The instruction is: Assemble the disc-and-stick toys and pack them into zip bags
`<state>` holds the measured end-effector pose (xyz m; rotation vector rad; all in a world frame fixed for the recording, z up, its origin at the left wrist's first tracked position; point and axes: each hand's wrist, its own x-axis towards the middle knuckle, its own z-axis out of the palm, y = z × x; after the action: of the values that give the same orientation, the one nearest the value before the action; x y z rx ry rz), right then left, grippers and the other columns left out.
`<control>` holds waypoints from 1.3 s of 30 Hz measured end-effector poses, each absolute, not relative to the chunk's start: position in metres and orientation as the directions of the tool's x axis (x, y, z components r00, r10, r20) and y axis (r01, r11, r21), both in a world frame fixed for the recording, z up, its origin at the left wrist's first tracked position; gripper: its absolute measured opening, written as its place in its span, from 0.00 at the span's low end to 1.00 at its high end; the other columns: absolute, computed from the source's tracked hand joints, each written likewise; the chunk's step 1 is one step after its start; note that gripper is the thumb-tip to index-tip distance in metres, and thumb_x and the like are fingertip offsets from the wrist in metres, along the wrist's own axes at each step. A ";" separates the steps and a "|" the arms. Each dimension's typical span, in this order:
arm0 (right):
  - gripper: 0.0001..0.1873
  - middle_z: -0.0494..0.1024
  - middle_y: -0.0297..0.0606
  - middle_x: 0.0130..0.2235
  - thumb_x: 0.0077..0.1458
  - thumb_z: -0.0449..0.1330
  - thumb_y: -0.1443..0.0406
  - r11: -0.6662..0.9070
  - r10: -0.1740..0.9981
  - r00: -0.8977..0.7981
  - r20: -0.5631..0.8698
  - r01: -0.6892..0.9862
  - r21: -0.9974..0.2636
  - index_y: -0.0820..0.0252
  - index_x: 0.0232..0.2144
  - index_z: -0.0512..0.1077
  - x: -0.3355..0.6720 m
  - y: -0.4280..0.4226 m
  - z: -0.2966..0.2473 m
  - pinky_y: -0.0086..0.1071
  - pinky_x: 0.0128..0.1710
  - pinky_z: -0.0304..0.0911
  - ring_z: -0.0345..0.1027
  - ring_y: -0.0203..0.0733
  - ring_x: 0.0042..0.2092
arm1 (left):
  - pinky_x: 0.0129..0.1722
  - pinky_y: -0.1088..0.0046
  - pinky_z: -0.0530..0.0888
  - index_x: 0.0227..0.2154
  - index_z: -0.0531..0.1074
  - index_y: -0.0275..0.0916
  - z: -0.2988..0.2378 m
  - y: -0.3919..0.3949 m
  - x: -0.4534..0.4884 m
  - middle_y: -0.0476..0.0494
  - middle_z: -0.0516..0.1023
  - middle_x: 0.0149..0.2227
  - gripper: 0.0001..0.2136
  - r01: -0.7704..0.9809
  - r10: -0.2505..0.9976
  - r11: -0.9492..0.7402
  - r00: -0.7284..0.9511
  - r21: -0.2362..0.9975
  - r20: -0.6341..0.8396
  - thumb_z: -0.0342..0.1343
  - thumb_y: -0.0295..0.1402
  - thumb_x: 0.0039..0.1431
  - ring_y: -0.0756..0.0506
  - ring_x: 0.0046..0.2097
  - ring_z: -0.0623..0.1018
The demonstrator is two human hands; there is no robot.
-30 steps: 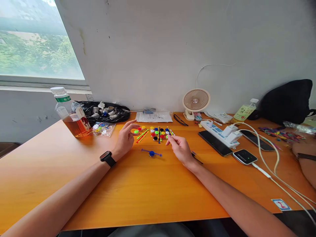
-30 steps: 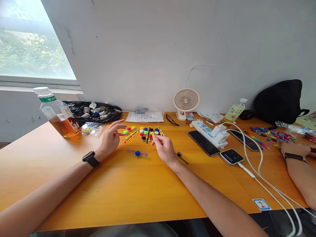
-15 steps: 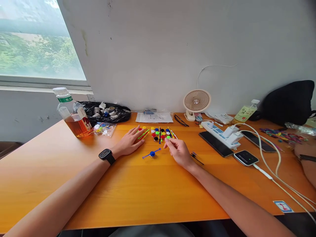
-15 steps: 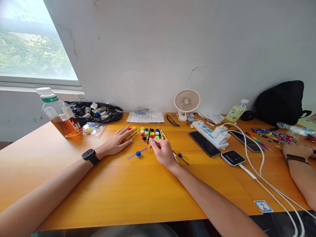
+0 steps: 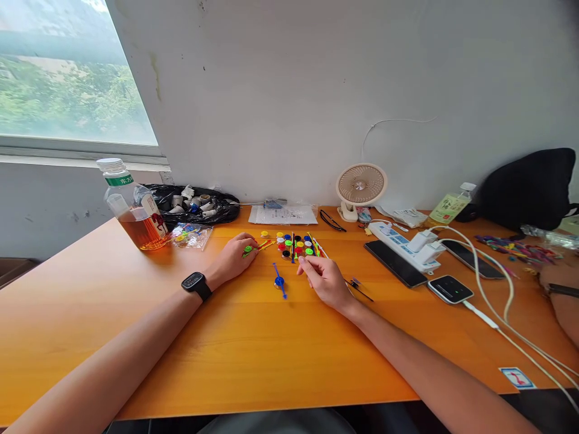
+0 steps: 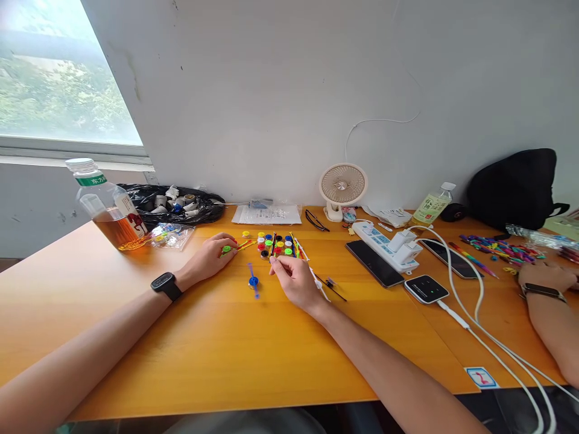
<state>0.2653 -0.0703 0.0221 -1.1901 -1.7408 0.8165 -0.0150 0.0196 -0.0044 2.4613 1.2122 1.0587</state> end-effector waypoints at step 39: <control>0.26 0.64 0.30 0.23 0.72 0.52 0.50 0.504 0.863 -0.357 0.358 0.542 -0.673 0.57 0.27 0.72 0.263 -0.083 0.029 0.34 0.29 0.47 0.53 0.37 0.26 | 0.43 0.65 0.80 0.36 0.82 0.41 -0.006 0.017 -0.012 0.40 0.78 0.43 0.11 0.667 0.774 -0.599 0.341 0.443 0.534 0.54 0.35 0.67 0.43 0.40 0.80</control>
<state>0.2630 -0.0832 0.0294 -1.1469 -2.0479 0.5866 -0.0121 0.0170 -0.0058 2.4498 1.3264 1.1017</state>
